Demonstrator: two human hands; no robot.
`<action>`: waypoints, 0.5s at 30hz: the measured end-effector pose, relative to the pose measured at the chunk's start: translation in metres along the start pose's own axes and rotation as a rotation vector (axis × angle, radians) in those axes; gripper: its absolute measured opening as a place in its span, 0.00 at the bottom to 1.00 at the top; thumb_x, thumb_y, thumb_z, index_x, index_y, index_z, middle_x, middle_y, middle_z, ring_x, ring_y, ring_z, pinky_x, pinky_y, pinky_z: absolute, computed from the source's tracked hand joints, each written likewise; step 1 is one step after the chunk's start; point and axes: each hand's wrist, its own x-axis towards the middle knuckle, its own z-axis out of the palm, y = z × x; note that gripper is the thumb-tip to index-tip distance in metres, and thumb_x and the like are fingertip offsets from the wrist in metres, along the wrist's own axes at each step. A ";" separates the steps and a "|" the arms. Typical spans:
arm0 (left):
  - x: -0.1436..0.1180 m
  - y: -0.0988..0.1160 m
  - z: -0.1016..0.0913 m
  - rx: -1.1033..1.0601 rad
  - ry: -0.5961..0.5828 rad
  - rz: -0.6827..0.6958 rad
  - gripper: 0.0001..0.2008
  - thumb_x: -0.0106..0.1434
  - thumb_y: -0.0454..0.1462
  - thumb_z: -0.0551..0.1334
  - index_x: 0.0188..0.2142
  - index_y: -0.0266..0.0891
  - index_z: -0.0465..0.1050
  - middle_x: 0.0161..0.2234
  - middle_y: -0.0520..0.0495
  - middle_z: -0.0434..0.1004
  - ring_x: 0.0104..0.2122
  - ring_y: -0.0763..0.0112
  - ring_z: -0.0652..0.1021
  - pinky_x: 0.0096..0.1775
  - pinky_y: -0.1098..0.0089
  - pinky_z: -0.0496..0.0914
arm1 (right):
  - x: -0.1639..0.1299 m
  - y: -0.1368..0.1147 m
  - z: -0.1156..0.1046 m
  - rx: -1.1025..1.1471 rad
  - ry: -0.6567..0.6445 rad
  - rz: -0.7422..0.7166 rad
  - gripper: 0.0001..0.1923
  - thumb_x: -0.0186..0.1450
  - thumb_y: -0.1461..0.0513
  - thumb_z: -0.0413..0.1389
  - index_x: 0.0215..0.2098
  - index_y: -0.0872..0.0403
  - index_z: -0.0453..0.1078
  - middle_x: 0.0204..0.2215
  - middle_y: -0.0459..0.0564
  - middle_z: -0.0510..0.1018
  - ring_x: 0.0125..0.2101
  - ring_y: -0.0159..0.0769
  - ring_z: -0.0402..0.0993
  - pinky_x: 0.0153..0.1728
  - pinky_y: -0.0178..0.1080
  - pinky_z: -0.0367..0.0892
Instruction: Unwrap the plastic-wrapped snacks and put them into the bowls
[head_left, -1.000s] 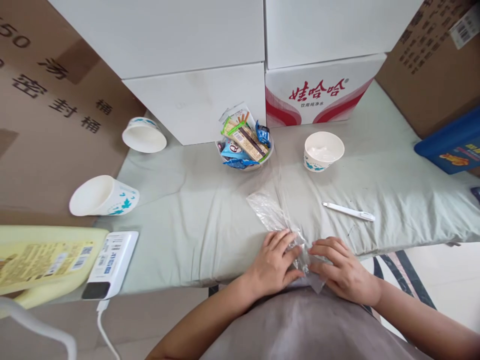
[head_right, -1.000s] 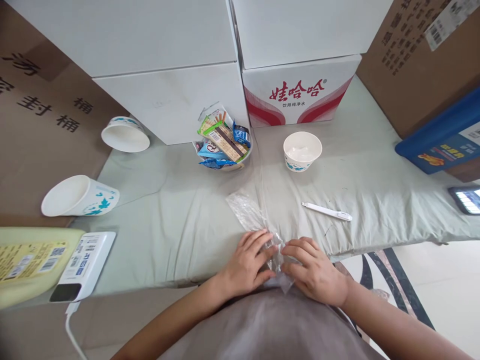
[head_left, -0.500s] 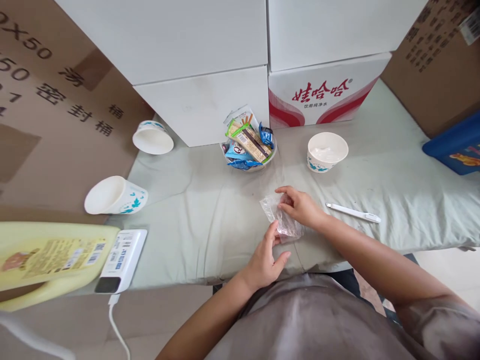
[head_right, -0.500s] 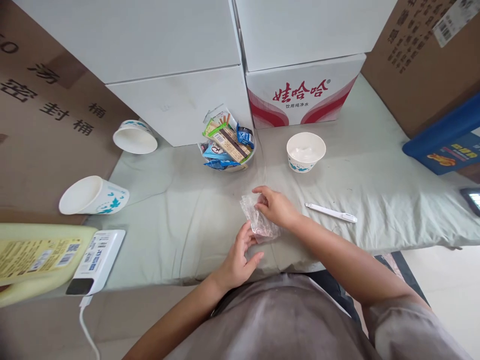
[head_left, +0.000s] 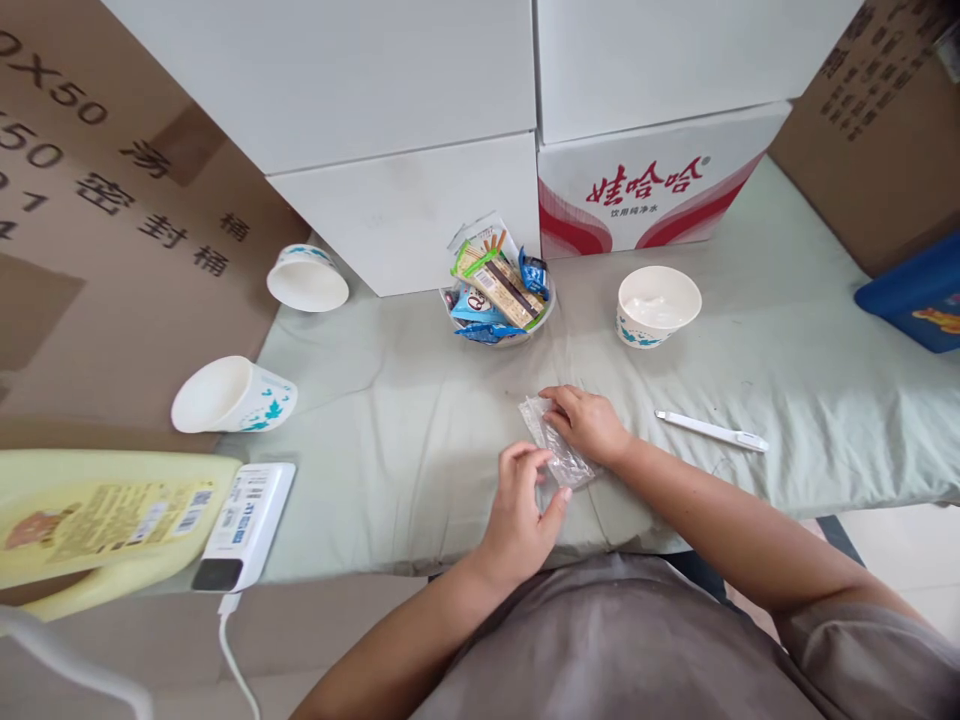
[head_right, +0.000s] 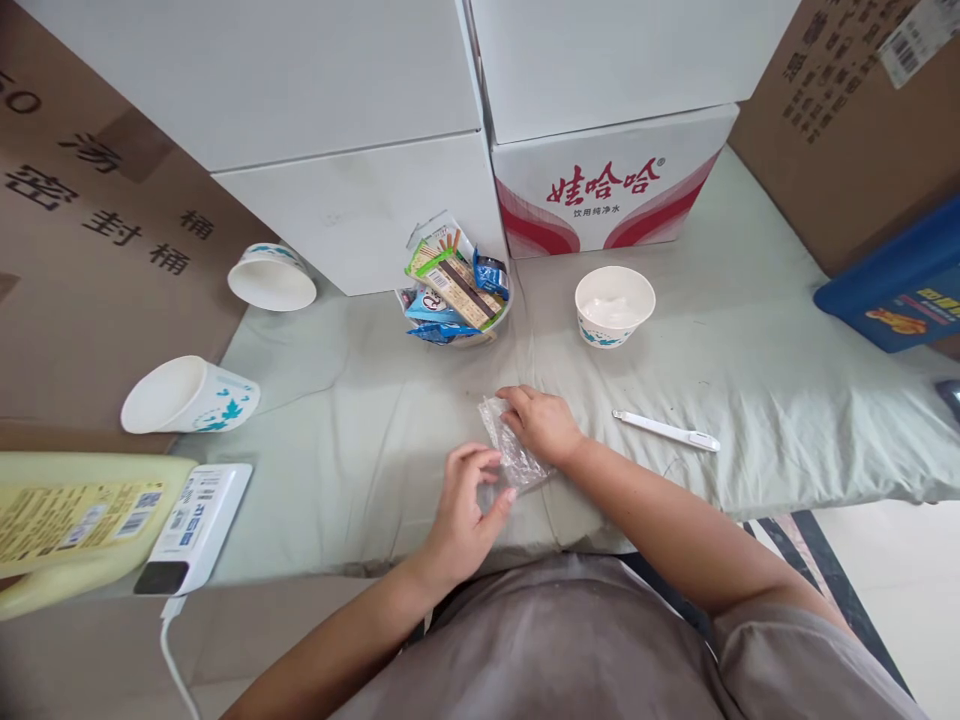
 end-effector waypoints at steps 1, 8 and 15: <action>0.008 0.000 -0.005 0.088 0.030 0.059 0.15 0.64 0.35 0.59 0.51 0.40 0.64 0.48 0.39 0.65 0.45 0.62 0.73 0.44 0.59 0.75 | 0.000 -0.001 0.000 -0.009 0.000 -0.004 0.16 0.67 0.63 0.52 0.53 0.52 0.68 0.45 0.52 0.79 0.40 0.38 0.77 0.38 0.38 0.68; 0.064 -0.024 -0.013 0.559 -0.219 0.465 0.09 0.67 0.35 0.56 0.32 0.38 0.73 0.36 0.43 0.75 0.43 0.58 0.74 0.43 0.58 0.70 | -0.002 -0.007 -0.003 -0.084 -0.032 -0.010 0.17 0.70 0.61 0.48 0.56 0.53 0.66 0.44 0.53 0.78 0.39 0.39 0.76 0.37 0.37 0.67; 0.067 -0.042 -0.005 0.534 -0.210 0.356 0.08 0.64 0.35 0.58 0.40 0.36 0.75 0.43 0.40 0.75 0.43 0.58 0.72 0.46 0.59 0.70 | 0.005 0.011 -0.017 -0.235 0.158 0.069 0.17 0.70 0.61 0.48 0.54 0.58 0.68 0.45 0.60 0.73 0.43 0.47 0.70 0.42 0.43 0.66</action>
